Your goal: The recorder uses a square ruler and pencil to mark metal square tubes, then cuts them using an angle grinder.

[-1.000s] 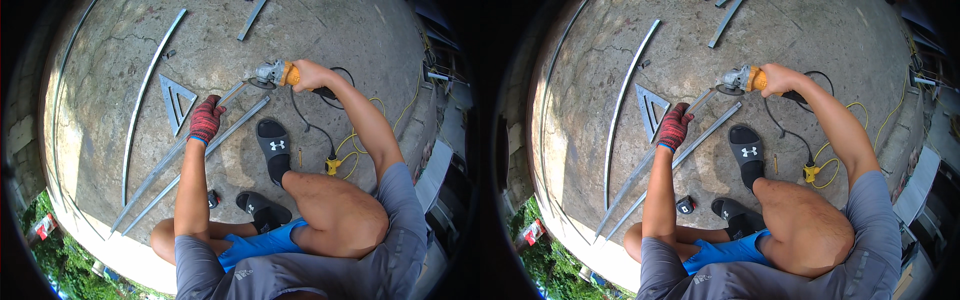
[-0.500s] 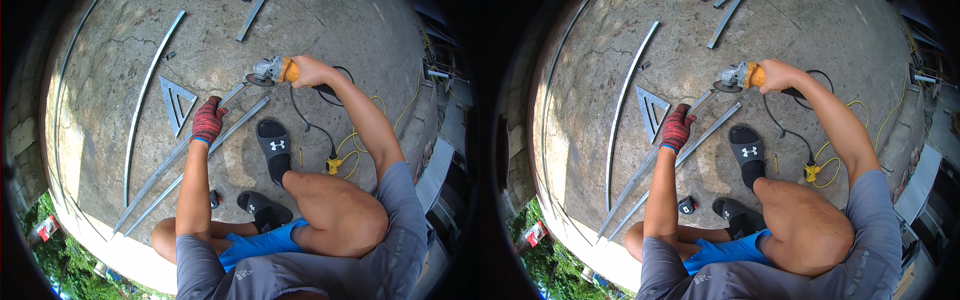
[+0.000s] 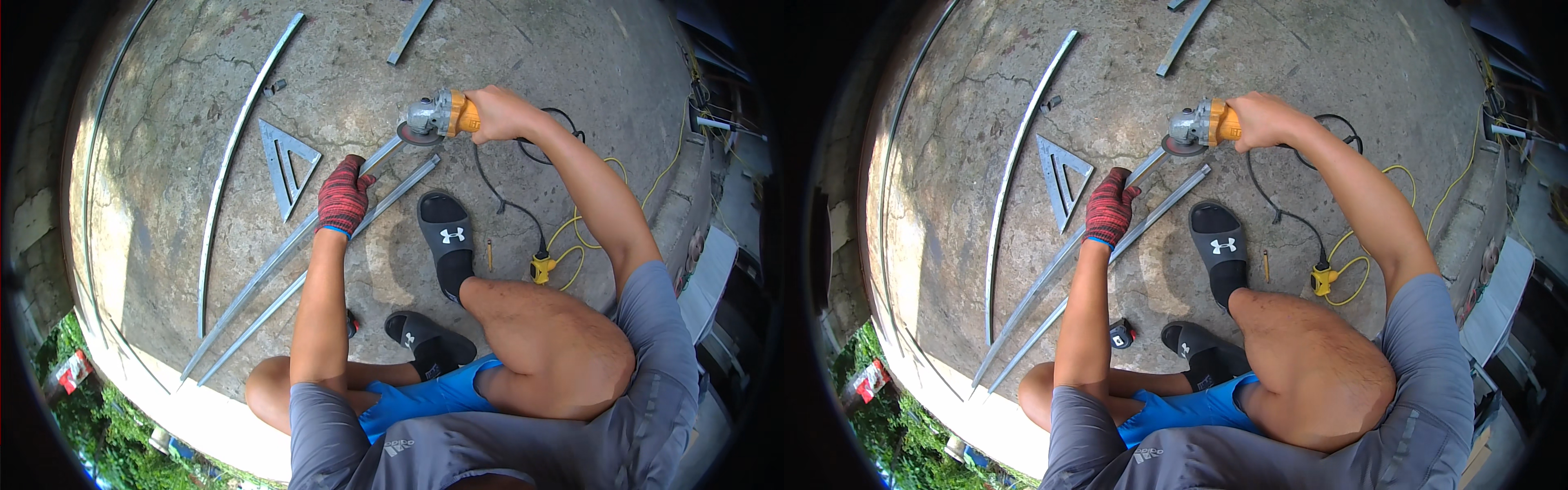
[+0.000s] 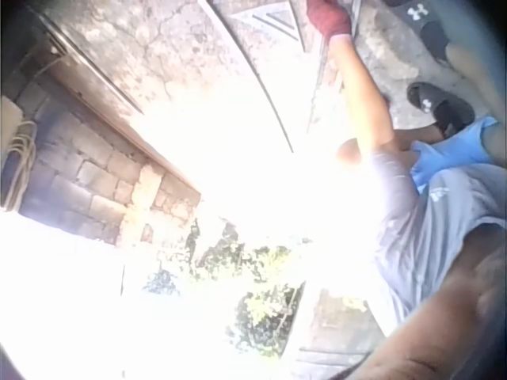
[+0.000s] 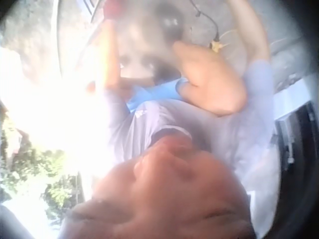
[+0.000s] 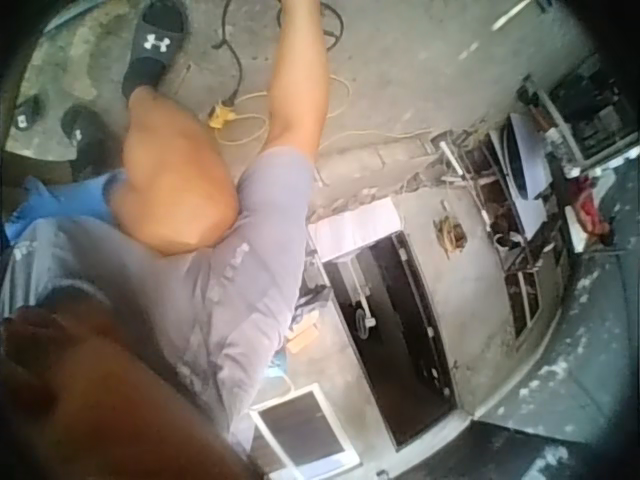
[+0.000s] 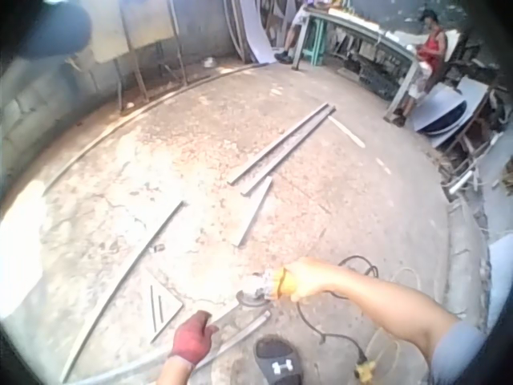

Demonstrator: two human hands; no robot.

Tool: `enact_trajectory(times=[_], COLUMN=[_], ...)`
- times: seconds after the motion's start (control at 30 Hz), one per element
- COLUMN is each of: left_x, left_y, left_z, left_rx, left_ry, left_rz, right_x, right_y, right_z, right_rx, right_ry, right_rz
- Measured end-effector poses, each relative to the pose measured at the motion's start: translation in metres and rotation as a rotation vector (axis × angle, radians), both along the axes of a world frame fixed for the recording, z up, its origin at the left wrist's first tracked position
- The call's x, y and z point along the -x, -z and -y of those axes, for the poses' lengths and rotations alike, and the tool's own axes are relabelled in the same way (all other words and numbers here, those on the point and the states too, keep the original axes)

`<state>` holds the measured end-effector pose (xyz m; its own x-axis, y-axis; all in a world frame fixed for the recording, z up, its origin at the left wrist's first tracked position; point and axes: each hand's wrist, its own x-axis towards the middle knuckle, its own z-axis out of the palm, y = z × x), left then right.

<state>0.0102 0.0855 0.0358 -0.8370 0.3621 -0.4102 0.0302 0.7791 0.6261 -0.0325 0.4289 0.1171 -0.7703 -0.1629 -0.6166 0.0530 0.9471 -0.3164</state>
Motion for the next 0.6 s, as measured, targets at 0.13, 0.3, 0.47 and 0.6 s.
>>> enact_trajectory(times=[0.13, 0.3, 0.47, 0.6], left_x=[0.001, 0.003, 0.007, 0.007], left_y=[0.0, 0.0, 0.001, 0.004], left_z=[0.0, 0.002, 0.005, 0.005], left_rx=[-0.018, -0.044, -0.047, -0.052], left_ry=[-0.027, -0.028, -0.021, -0.023], left_rz=[0.008, -0.012, -0.025, -0.021], right_x=[-0.002, -0.009, -0.012, -0.013], right_y=[0.005, 0.014, 0.018, 0.023], right_z=[-0.006, -0.022, -0.031, -0.032], right_rx=[-0.021, -0.007, 0.055, 0.098], right_ry=[-0.014, 0.037, 0.127, 0.13], right_rz=[-0.013, -0.014, 0.004, 0.022])
